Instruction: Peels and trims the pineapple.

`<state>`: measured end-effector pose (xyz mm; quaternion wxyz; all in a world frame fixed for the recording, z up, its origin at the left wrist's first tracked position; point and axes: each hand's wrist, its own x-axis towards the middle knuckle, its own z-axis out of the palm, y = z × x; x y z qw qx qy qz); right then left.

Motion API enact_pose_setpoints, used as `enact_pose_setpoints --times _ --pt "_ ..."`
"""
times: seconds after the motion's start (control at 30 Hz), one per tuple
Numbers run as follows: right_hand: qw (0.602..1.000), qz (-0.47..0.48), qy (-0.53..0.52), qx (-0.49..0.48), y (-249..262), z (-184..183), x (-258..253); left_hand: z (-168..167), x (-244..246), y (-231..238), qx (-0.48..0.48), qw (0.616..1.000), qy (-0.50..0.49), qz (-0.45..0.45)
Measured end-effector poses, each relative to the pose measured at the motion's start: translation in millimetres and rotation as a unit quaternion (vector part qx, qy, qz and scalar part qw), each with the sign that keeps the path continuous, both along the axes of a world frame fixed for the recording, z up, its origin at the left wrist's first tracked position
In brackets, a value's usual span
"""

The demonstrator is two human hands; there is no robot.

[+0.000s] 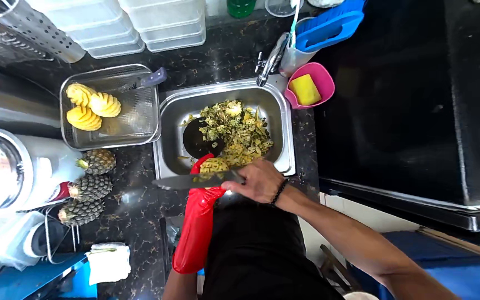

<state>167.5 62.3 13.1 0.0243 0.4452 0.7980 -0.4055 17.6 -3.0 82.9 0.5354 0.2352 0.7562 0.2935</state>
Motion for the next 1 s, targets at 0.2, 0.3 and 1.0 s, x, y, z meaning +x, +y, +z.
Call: enact_pose_setpoints --times 0.2,0.3,1.0 --pt "0.998 -0.027 -0.055 0.01 9.9 -25.5 8.1 -96.8 -27.4 -34.3 0.27 0.951 -0.127 0.077" --pt "0.996 -0.049 -0.07 0.003 14.6 -27.9 14.6 -94.5 -33.0 -41.4 0.27 0.953 -0.134 0.038" --pt "1.0 -0.005 -0.003 0.002 -1.0 -7.7 6.0 -94.7 -36.5 -39.6 0.29 0.944 -0.155 0.036"
